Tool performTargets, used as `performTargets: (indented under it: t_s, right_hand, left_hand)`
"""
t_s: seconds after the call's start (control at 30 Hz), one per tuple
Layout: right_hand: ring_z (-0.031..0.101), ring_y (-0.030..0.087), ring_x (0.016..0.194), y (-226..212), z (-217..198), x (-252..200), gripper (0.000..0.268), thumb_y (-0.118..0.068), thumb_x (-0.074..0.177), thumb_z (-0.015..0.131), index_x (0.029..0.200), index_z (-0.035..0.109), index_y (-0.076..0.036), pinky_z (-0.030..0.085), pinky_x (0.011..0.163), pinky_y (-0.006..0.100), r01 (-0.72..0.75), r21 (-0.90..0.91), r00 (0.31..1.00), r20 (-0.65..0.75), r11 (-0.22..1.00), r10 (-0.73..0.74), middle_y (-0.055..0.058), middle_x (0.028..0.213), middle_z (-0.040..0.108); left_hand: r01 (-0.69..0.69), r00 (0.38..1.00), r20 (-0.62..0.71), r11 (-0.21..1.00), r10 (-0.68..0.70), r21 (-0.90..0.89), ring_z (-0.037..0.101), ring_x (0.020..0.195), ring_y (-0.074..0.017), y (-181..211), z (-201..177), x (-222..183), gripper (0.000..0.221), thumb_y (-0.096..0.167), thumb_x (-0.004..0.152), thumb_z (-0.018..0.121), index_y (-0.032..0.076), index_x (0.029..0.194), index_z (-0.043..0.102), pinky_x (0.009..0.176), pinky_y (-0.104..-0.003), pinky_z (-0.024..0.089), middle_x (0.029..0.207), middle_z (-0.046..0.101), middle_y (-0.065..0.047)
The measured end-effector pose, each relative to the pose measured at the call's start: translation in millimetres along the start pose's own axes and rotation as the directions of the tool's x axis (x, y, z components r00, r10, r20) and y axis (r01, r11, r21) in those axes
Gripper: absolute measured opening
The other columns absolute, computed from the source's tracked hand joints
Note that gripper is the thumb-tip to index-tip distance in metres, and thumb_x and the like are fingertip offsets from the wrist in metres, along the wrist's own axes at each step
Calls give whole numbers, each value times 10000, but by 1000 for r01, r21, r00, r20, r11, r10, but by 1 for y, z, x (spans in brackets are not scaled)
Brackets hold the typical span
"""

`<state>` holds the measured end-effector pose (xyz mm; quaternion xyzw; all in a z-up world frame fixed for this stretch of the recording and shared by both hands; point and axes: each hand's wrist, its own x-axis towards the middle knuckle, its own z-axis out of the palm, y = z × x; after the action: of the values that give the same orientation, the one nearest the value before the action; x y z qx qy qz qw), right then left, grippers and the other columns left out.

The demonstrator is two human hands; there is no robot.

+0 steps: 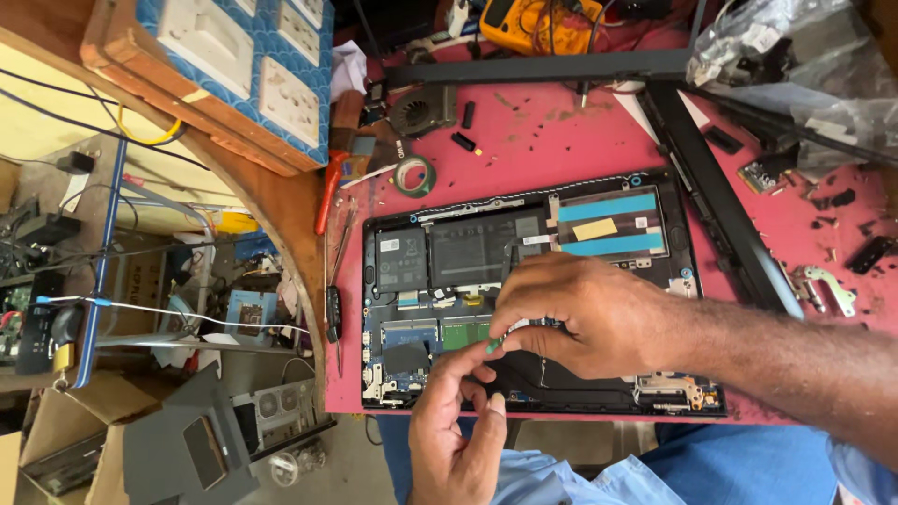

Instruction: The person manipulates internal components of a laptop with their hands, including reconnecting ribbon cables and pressing down on various internal parts while the laptop lies open on a workbench.

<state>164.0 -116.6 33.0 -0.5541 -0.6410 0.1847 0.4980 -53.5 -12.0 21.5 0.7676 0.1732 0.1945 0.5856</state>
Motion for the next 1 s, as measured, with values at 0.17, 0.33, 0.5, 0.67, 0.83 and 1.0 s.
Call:
performTargets:
  t_s: [0.17, 0.33, 0.5, 0.67, 0.83, 1.0]
  right_hand:
    - [721, 268, 936, 0, -1, -1, 159, -120, 878, 750, 1026, 719, -71, 565, 784, 386, -138, 77, 990, 8, 987, 138, 77, 974, 724]
    - [750, 224, 899, 1, -1, 0, 144, -138, 876, 760, 998, 735, -66, 578, 769, 349, -233, 130, 973, 24, 964, 232, 66, 936, 740]
    - [755, 196, 868, 3, 0, 1, 120, -125, 874, 739, 965, 710, -52, 585, 746, 328, -314, 164, 950, 51, 935, 309, 53, 921, 738]
    - [722, 211, 852, 1, 4, 0, 111, -111, 887, 716, 955, 657, -47, 559, 715, 353, -279, 88, 960, 54, 956, 275, 60, 912, 708]
    - [704, 228, 839, 1, 3, -1, 125, -72, 858, 703, 960, 635, -45, 550, 713, 363, -203, 81, 979, 41, 976, 201, 69, 901, 691]
    - [701, 219, 845, -2, -14, 0, 110, -77, 889, 716, 968, 646, -52, 547, 731, 357, -198, 39, 980, -21, 980, 198, 60, 893, 693]
  left_hand:
    - [-45, 999, -10, 993, 46, 105, 593, 1000, -150, 7, 4, 4, 551, -93, 839, 581, -38, 1388, 594, 736, -249, 501, 1280, 670, -137]
    - [-119, 993, 6, 973, 120, 197, 599, 988, -180, 6, 4, 7, 602, -75, 819, 601, -43, 1420, 589, 754, -268, 504, 1263, 679, -149]
    - [-154, 988, 37, 966, 149, 209, 595, 954, -193, 4, 4, 6, 635, -60, 809, 605, -50, 1443, 576, 775, -292, 509, 1301, 694, -165]
    - [-212, 977, 61, 954, 204, 211, 614, 1014, -207, 2, 4, 6, 651, -66, 818, 594, -58, 1466, 532, 793, -296, 519, 1393, 656, -201]
    - [-162, 986, 6, 928, 169, 335, 649, 1010, -207, 6, -5, 7, 621, -37, 853, 637, -11, 1468, 553, 791, -283, 534, 1328, 699, -163]
    - [-250, 946, -34, 793, 322, 556, 678, 1081, -248, 16, -35, 34, 531, 19, 898, 660, -9, 1418, 552, 902, -329, 524, 1239, 709, -115]
